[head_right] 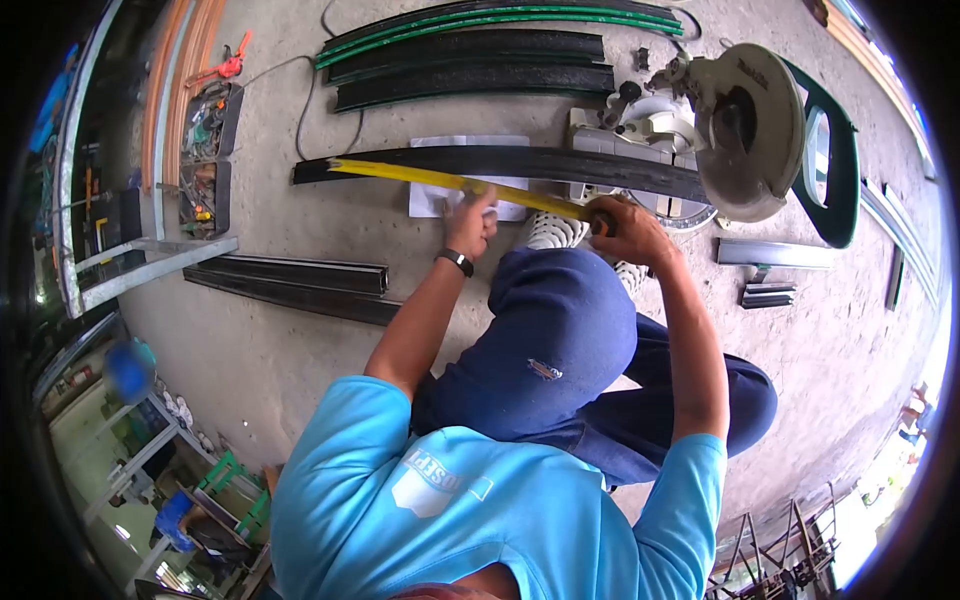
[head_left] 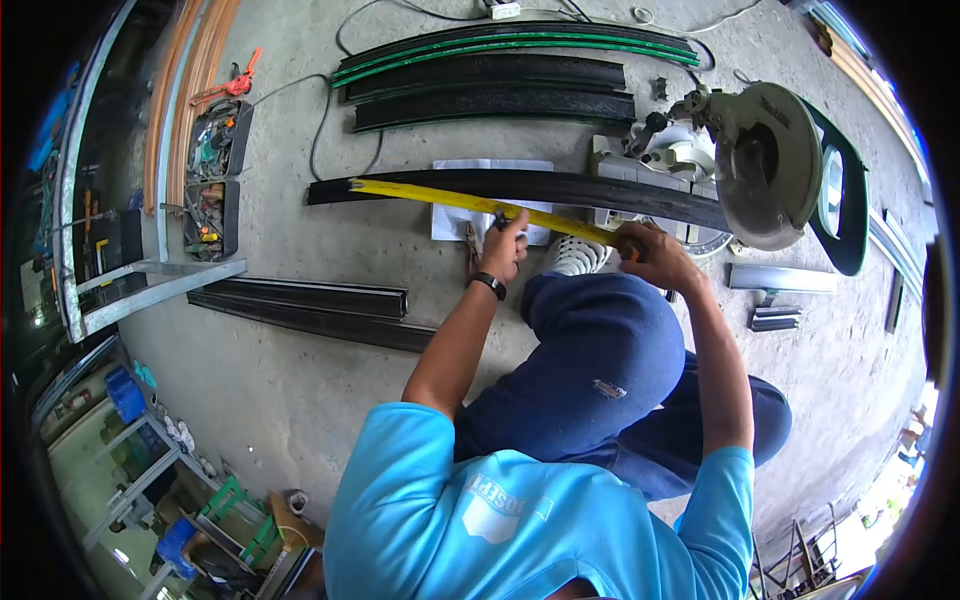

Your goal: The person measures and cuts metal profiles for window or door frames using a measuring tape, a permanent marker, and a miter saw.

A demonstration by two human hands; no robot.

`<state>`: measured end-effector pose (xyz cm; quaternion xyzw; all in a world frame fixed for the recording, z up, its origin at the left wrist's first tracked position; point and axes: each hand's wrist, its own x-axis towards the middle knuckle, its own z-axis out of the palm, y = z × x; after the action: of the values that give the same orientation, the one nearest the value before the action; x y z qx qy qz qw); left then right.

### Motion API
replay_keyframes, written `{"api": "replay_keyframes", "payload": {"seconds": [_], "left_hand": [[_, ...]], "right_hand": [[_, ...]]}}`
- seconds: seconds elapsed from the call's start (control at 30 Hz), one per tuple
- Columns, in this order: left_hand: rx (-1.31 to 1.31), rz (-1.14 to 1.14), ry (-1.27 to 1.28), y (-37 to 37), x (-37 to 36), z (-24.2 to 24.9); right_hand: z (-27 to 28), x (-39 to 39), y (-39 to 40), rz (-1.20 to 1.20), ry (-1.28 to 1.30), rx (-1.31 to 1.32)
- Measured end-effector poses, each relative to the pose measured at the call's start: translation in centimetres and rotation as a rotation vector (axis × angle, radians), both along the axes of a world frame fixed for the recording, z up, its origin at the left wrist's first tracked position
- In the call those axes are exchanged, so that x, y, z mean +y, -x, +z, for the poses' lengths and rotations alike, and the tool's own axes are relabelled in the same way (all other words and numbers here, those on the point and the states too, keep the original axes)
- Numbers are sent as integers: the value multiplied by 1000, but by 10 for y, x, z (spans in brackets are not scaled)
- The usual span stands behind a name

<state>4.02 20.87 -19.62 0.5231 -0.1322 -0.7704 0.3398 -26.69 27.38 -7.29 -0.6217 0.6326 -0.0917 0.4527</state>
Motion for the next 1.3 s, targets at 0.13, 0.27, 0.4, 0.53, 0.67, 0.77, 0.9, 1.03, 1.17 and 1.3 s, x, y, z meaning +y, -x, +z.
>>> {"api": "replay_keyframes", "payload": {"seconds": [0.13, 0.27, 0.4, 0.53, 0.67, 0.77, 0.9, 1.03, 1.17, 1.3], "left_hand": [[-75, -100, -101, -6, -10, -39], [-142, 164, -311, 13, -58, -61], [-132, 213, -257, 11, -64, -84], [-97, 185, -213, -19, -18, -70], [-81, 205, -182, -44, 8, -77], [-52, 199, -169, -54, 5, -85], [-60, 187, -194, -53, -23, -87], [-266, 90, -243, -51, -38, -75], [-642, 109, -17, -27, -9, -22], [-228, -67, 99, 3, 7, 15]], "right_hand": [[-16, 12, 40, -111, 79, 44], [-9, 13, 47, -200, 104, -16], [-3, 8, 50, -180, 119, -7], [-12, 22, 63, -190, 137, 6], [-20, 27, 69, -236, 102, -15], [-20, 29, 66, -282, 93, -70], [-10, 25, 64, -284, 113, -62], [-6, 23, 61, -254, 121, -40], [-6, 20, 55, -195, 150, -63], [-11, 17, 33, -99, 121, -52]]}}
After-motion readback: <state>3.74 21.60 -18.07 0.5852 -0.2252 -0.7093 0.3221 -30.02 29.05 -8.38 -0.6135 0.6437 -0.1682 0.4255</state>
